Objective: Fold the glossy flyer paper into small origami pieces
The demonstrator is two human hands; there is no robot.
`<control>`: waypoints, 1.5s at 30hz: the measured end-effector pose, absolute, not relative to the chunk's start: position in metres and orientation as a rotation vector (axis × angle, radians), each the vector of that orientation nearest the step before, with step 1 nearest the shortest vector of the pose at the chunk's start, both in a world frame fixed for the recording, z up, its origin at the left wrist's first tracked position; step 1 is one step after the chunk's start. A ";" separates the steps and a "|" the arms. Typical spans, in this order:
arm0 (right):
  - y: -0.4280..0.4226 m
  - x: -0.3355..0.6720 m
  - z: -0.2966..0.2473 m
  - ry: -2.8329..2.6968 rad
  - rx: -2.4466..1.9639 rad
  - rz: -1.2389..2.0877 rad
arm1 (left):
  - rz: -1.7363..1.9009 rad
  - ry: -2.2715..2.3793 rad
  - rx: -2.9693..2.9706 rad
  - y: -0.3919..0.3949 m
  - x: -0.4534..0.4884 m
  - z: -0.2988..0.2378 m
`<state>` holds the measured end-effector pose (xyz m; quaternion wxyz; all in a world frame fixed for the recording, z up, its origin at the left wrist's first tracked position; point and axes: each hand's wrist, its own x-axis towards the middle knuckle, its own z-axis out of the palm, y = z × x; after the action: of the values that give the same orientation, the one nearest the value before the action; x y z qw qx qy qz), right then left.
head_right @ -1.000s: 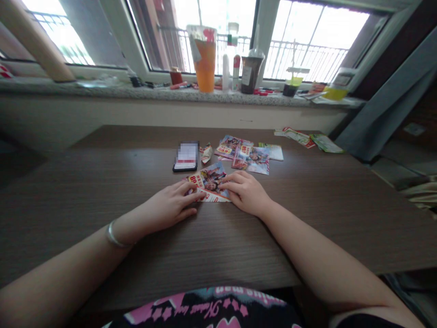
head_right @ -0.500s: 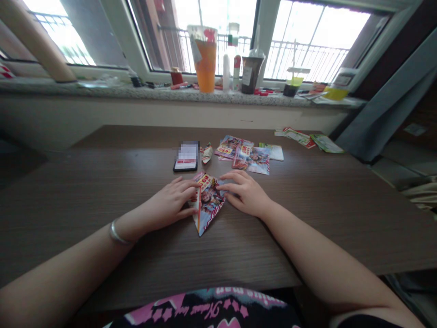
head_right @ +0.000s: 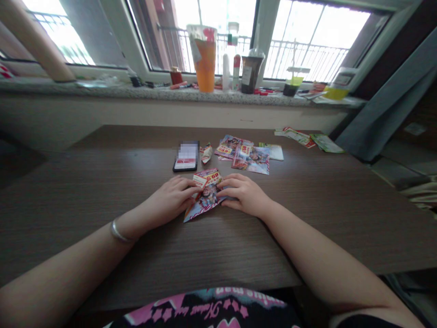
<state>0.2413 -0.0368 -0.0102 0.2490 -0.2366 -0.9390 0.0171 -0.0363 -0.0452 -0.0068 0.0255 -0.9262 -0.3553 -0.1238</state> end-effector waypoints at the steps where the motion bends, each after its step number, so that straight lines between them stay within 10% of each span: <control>1: -0.037 0.241 -0.011 -2.563 -0.634 0.041 | -0.368 -1.094 -2.880 -0.046 -0.036 -0.006; 45: -0.036 0.237 -0.013 -2.194 -1.456 0.471 | 0.078 -0.977 -3.138 -0.062 -0.028 -0.002</control>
<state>0.2370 -0.0361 -0.0135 0.2313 -0.5295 -0.7980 0.1712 -0.0278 -0.0618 -0.0024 -0.0731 -0.9520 -0.2964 0.0237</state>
